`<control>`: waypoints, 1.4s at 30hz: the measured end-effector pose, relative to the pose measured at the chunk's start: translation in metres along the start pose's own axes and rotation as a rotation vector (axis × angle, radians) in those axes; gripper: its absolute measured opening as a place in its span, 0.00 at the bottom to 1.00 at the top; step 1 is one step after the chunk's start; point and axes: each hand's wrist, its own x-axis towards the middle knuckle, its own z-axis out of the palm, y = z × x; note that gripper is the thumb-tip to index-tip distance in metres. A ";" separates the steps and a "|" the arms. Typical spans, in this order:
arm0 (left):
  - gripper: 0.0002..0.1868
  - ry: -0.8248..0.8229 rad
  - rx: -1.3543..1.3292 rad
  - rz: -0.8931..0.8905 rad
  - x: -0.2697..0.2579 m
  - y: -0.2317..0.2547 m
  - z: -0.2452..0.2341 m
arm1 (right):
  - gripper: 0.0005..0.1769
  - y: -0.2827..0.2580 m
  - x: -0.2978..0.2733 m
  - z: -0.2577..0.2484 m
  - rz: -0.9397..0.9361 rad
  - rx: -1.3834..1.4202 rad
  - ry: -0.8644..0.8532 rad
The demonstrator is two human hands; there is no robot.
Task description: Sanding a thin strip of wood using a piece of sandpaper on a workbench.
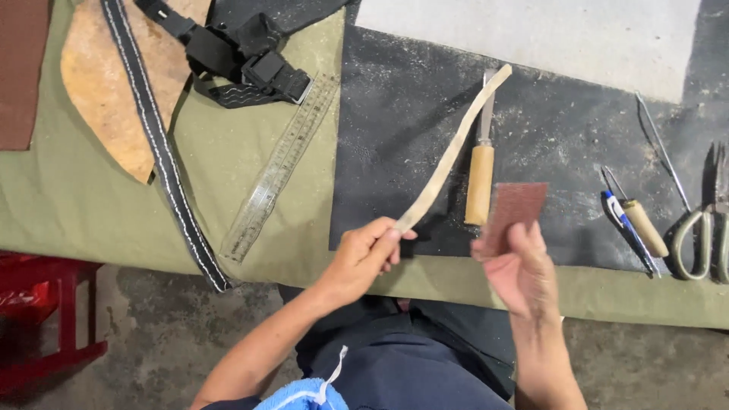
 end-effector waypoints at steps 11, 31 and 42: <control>0.16 -0.040 -0.142 0.086 0.010 -0.002 0.046 | 0.17 0.022 0.005 0.032 -0.154 -0.230 -0.236; 0.17 -0.006 -0.656 -0.358 0.040 -0.007 0.062 | 0.45 0.004 0.015 0.032 0.072 0.014 -0.456; 0.16 -0.084 0.028 -0.217 0.038 -0.026 0.062 | 0.25 -0.021 0.026 0.013 0.222 -0.309 -0.111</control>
